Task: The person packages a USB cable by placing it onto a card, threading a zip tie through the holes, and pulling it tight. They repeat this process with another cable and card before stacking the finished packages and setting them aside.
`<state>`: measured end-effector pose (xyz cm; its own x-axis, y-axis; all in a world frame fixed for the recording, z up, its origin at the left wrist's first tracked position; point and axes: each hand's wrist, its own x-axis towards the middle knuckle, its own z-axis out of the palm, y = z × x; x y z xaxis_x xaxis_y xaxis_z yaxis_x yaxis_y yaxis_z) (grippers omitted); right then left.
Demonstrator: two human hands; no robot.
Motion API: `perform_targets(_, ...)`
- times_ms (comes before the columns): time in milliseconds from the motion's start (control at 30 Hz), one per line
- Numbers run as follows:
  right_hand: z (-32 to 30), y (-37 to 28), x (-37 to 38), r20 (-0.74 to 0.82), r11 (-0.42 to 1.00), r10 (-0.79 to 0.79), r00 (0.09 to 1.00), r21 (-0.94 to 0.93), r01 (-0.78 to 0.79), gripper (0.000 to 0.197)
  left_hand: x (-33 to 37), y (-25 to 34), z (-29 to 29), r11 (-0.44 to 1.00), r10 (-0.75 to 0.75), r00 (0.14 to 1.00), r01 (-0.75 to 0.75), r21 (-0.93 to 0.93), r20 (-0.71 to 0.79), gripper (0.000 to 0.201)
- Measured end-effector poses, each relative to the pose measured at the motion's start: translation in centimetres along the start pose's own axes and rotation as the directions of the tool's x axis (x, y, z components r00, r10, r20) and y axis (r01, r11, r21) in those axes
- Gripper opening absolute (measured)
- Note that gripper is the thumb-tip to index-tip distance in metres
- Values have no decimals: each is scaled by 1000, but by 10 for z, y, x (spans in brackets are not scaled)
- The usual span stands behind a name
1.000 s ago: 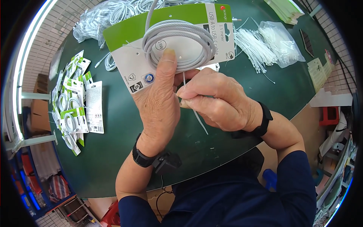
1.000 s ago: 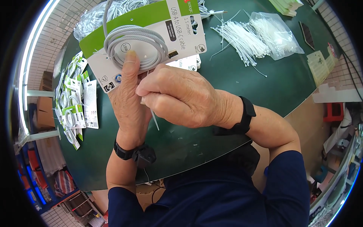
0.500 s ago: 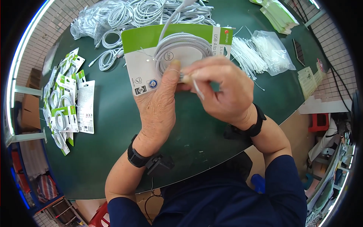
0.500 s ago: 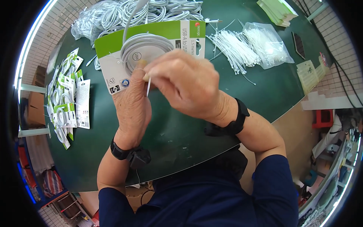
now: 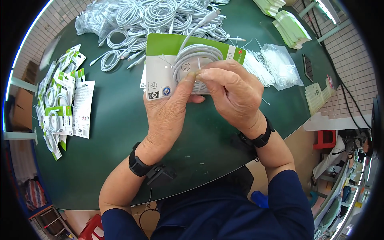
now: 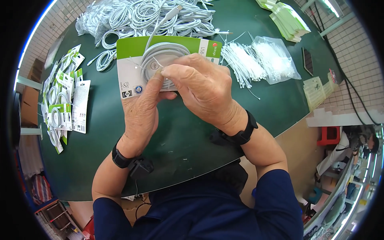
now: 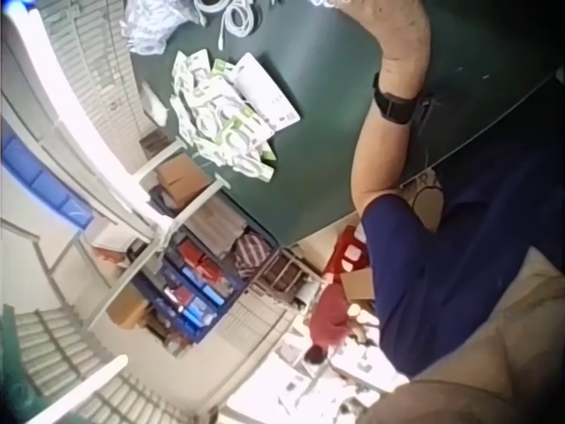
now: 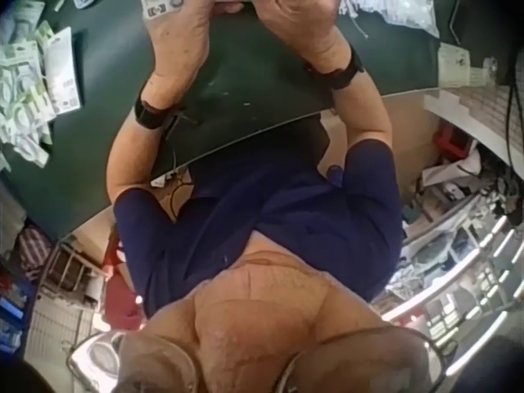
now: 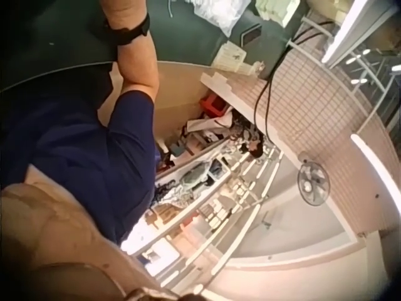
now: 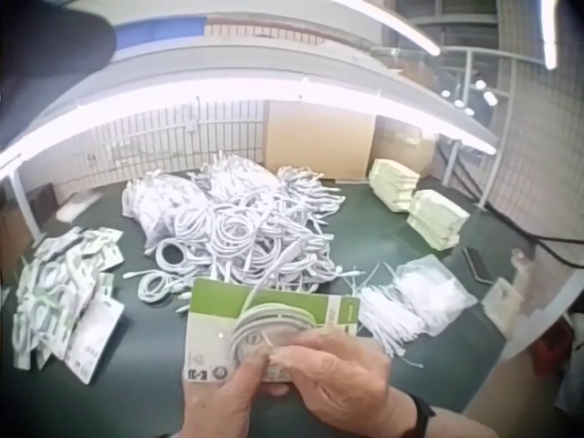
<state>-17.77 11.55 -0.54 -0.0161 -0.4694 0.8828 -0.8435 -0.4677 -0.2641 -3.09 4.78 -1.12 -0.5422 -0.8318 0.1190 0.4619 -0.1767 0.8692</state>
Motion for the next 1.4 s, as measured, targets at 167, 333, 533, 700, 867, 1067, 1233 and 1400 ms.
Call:
perform_targets(167,-2,-4,4,27,996,-65,998,-64,66,24,0,-2,-2,1000,-20,1000,20,7,16,31)
perform_targets(333,-6,-3,7,52,987,-86,995,-133,92,27,2,-4,1,998,-57,998,57,-26,7,31)
perform_targets(533,1,5,6,64,980,-144,987,-131,151,31,2,-2,-2,999,-51,998,51,-4,-44,27)
perform_targets(700,-5,-6,4,142,963,-145,979,-206,172,38,0,-14,-9,998,-56,998,54,31,39,18)
perform_targets(867,-29,3,-12,228,963,-134,964,-201,181,32,3,-24,8,969,-115,993,121,-216,40,17)
perform_targets(1067,-26,-23,5,201,946,-227,953,-187,265,27,5,-7,13,979,-37,998,47,-198,55,18)
perform_targets(1233,-17,-12,1,127,959,-252,959,-100,265,42,1,9,-4,997,54,999,-54,49,1,20)
perform_targets(1400,-32,-21,-2,147,969,-172,974,-152,194,45,-1,7,8,993,62,998,-61,-106,8,30)
